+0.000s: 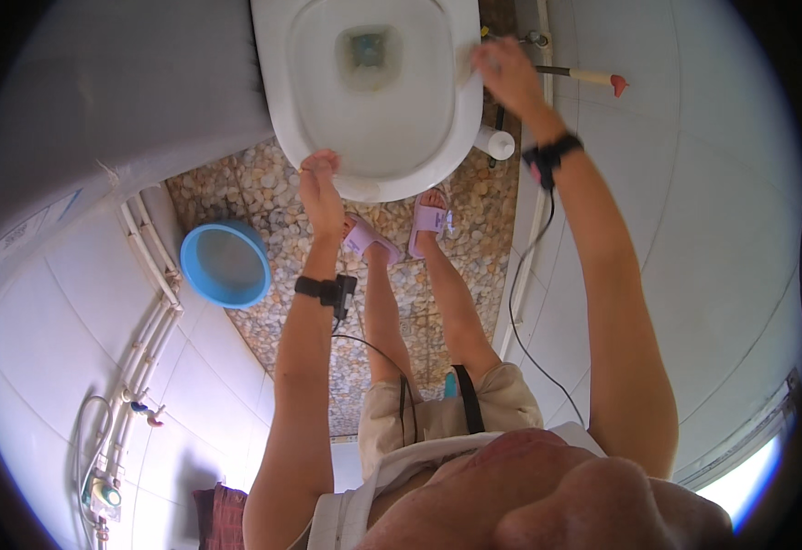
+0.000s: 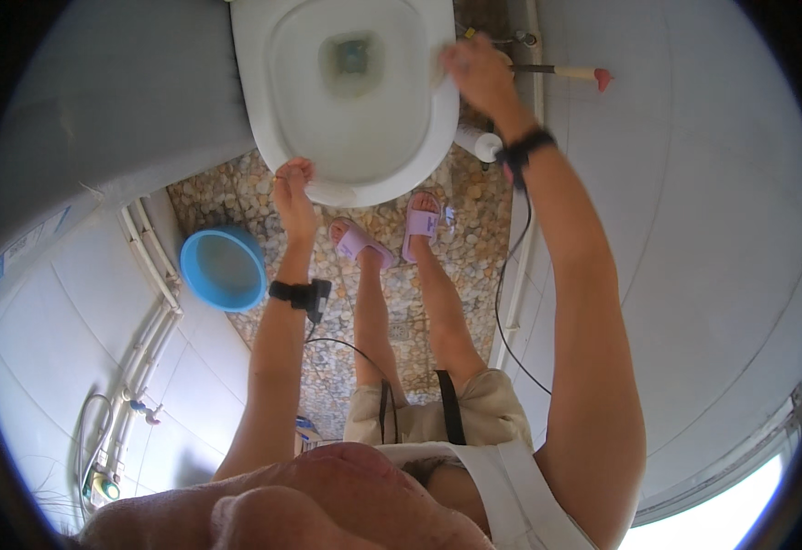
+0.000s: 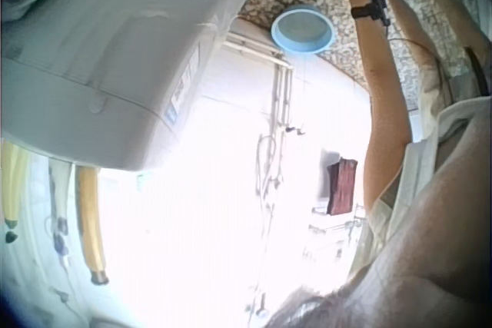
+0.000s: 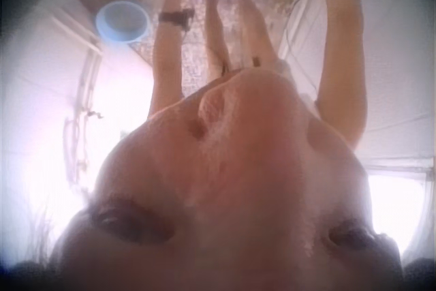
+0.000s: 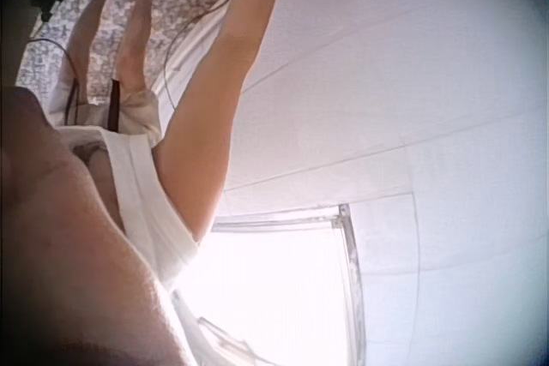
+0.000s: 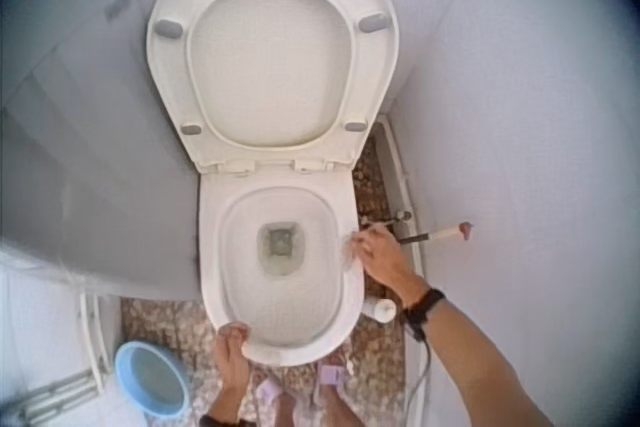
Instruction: The person wipes the exterior and rim of a toilet with a cloth, rinses the cloth in a blue bucket of water, and applies a liquid cleaner to the toilet bowl.
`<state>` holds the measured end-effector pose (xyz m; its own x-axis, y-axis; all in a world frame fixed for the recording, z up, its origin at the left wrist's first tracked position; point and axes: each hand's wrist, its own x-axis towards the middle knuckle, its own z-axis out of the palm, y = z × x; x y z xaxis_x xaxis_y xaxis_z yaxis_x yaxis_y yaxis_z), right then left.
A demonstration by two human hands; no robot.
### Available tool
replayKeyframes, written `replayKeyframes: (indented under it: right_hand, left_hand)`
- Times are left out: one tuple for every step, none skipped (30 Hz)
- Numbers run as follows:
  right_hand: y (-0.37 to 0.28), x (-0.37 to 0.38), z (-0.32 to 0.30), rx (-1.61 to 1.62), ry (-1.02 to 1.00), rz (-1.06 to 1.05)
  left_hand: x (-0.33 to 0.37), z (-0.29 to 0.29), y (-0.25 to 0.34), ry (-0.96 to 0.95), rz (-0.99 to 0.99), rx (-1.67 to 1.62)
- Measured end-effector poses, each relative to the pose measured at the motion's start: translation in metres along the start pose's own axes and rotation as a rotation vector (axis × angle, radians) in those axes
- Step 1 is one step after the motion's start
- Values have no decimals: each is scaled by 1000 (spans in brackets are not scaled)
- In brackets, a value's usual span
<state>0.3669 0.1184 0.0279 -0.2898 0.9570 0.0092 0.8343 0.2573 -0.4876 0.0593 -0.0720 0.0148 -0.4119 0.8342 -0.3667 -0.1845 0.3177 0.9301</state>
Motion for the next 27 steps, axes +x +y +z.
replayKeyframes:
  right_hand:
    - [24, 21, 7, 41, 61, 11]
    - [39, 29, 14, 88, 115, 18]
    - [36, 24, 24, 84, 140, 32]
    - [29, 18, 33, 79, 169, 47]
    - [26, 10, 42, 73, 195, 60]
    - [20, -11, 51, 103, 183, 85]
    - [16, -40, 63, 130, 170, 103]
    - [10, -62, 67, 156, 158, 117]
    - [4, -70, 64, 212, 100, 225]
    - [2, -78, 62, 264, 55, 341]
    - [1, -78, 60, 318, 7, 456]
    - [4, -65, 59, 343, 51, 462]
    - [7, -47, 56, 368, 93, 472]
    - [11, -27, 53, 396, 134, 481]
    - [27, -4, 50, 349, 200, 452]
    - [37, 10, 50, 308, 255, 428]
    - [27, 11, 44, 397, 237, 426]
    - [23, -5, 54, 409, 235, 422]
    - [20, -18, 57, 417, 238, 411]
    - [17, -26, 61, 427, 252, 387]
    - [7, -50, 68, 399, 189, 437]
    - [-22, -74, 72, 395, 231, 428]
    - [-33, -102, 76, 249, 273, 364]
    - [-47, -130, 85, 261, 330, 391]
    - [-68, -150, 94, 277, 384, 414]
    - [-99, -160, 100, 280, 399, 450]
    - [-131, -167, 107, 282, 415, 483]
  left_hand:
    - [-10, -1, -8, -20, -9, -58]
    - [-15, -1, -9, -15, -3, -48]
    - [-21, -3, -10, 4, -3, -32]
    - [-24, -6, -11, 19, 0, -16]
    - [-23, -11, -13, 53, -20, 7]
    - [-21, -17, -16, 82, -39, 29]
    - [-18, -20, -20, 115, -56, 44]
    - [-16, -27, -27, 117, -23, 140]
    - [-12, -35, -37, 118, 14, 236]
    - [-5, -33, -35, 105, 56, 331]
    - [-2, -30, -32, 102, 67, 346]
    - [-1, -27, -30, 102, 79, 361]
    - [-2, -24, -27, 98, 85, 378]
    - [0, -27, -33, 82, 125, 383]
    - [8, -26, -44, 52, 170, 385]
    - [13, -28, -52, 27, 207, 396]
    - [9, -29, -45, 26, 202, 441]
    - [7, -27, -38, 21, 198, 484]
    - [4, -23, -31, 17, 198, 520]
    - [7, -26, -35, 25, 169, 488]
    - [9, -27, -38, 30, 141, 455]
    - [6, -34, -42, 52, 104, 424]
    - [4, -32, -37, 41, 88, 429]
    - [4, -27, -29, 32, 79, 432]
    - [4, -26, -25, 29, 70, 435]
    - [3, -30, -28, 36, 90, 407]
    - [4, -35, -35, 43, 110, 377]
